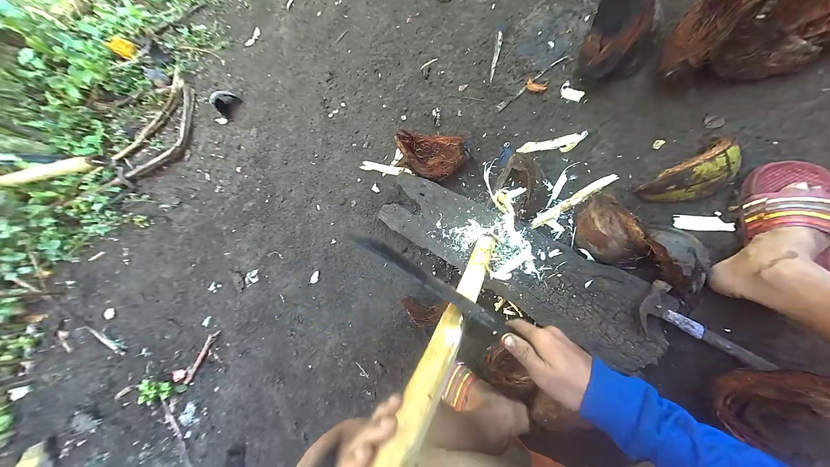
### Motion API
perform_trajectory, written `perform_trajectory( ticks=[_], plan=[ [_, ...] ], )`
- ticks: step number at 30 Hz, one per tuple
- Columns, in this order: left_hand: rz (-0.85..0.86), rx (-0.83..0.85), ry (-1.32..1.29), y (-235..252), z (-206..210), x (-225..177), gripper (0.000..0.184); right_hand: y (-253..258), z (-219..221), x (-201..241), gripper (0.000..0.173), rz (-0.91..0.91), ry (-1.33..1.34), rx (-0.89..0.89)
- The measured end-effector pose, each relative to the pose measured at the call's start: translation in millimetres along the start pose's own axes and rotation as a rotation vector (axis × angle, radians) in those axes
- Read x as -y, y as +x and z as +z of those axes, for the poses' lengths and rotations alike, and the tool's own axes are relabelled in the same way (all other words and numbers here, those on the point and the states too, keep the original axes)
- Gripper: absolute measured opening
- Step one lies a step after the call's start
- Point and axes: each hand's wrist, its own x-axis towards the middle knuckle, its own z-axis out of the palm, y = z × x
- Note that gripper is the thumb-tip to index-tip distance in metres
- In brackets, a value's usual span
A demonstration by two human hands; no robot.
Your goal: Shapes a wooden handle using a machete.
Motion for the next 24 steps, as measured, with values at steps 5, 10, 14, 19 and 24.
perform_trajectory(
  ticks=[5,10,14,19,24],
  plan=[
    [-0.145,-0.123,0.041,98,6,-4,0.031,7,-16,2,0.071,-0.175,0.107,-0.269],
    [-0.276,-0.198,0.085,197,-8,29,0.029,17,-53,-6,0.071,-0.148,0.233,-0.452],
    [-0.337,-0.219,-0.029,236,-35,60,0.027,23,-79,-28,0.078,-0.025,0.270,-0.574],
    [-0.336,-0.239,-0.153,235,-61,75,0.033,30,-84,-63,0.081,0.157,0.283,-0.630],
    [-0.309,-0.238,-0.191,237,-76,86,0.035,43,-73,-76,0.076,0.268,0.241,-0.555]
  ],
)
